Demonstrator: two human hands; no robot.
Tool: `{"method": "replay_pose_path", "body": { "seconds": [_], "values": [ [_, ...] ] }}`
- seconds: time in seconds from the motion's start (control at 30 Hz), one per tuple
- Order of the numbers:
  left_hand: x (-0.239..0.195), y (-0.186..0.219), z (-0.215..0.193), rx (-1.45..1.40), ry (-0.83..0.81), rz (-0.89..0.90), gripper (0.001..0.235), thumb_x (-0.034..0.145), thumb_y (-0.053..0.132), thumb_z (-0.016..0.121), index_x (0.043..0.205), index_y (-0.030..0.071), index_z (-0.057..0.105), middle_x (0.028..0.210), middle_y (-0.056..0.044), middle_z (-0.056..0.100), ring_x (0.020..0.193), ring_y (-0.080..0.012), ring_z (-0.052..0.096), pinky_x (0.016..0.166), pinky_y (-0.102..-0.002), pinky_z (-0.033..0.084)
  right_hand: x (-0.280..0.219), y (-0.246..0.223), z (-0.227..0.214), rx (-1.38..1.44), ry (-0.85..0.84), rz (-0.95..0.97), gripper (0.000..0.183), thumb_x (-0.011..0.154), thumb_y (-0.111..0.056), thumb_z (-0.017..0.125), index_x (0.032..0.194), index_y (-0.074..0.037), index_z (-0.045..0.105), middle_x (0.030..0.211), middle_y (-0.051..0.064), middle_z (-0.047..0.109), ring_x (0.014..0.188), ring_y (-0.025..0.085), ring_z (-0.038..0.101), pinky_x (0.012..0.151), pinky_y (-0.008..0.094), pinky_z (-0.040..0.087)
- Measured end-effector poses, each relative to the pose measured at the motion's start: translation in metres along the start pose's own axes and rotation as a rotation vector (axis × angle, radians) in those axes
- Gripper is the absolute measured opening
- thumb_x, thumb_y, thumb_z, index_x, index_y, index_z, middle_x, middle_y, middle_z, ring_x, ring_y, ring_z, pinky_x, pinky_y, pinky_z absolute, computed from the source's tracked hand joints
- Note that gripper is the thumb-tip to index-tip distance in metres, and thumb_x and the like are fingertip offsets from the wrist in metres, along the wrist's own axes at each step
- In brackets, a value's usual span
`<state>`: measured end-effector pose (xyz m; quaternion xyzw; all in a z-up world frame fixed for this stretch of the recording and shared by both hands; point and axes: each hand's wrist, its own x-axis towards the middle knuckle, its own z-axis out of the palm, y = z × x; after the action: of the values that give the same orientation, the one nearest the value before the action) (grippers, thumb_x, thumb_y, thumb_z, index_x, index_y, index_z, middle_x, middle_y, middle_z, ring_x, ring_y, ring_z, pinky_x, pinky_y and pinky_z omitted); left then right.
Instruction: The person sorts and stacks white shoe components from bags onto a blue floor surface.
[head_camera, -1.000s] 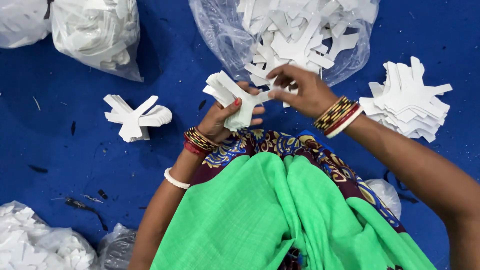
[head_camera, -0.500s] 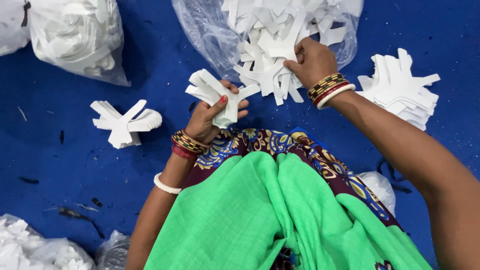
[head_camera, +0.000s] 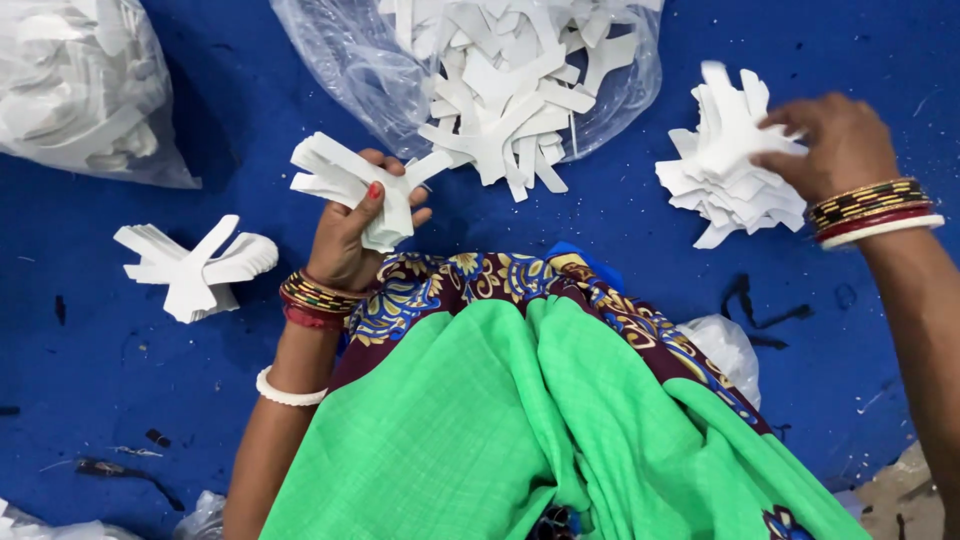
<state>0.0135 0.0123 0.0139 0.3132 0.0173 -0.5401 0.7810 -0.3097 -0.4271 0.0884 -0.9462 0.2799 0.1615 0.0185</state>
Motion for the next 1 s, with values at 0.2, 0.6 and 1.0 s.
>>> {"method": "replay_pose_path", "body": {
  "seconds": [0.2,0.6,1.0],
  "values": [
    [0.002,0.002,0.007,0.066,0.057,0.011,0.044,0.106,0.015,0.061,0.147,0.007,0.046,0.137,-0.012,0.058,0.113,-0.0283,0.069,0.094,-0.041,0.062,0.027,-0.062,-0.004,0.318,0.097,-0.143,0.016,0.098,-0.016,0.077,0.11,-0.005,0.076,0.104,0.019,0.068,0.093,0.032,0.068,0.083,0.047,0.053],
    [-0.003,0.008,-0.005,0.009,0.02,0.051,0.034,0.109,0.017,0.057,0.141,0.007,0.048,0.135,-0.01,0.057,0.111,-0.0249,0.069,0.091,-0.038,0.064,0.096,-0.26,0.02,0.147,0.269,-0.676,0.036,0.079,-0.023,0.083,0.108,-0.006,0.07,0.11,0.012,0.061,0.104,0.03,0.058,0.084,0.041,0.049],
    [0.002,0.003,-0.002,0.048,0.037,0.027,0.036,0.109,0.017,0.058,0.141,0.006,0.048,0.135,-0.011,0.058,0.114,-0.0269,0.07,0.093,-0.039,0.063,0.086,-0.243,0.034,0.096,0.355,-0.665,0.037,0.081,-0.03,0.081,0.111,-0.011,0.069,0.116,0.007,0.062,0.117,0.027,0.055,0.095,0.044,0.041]
  ]
}}
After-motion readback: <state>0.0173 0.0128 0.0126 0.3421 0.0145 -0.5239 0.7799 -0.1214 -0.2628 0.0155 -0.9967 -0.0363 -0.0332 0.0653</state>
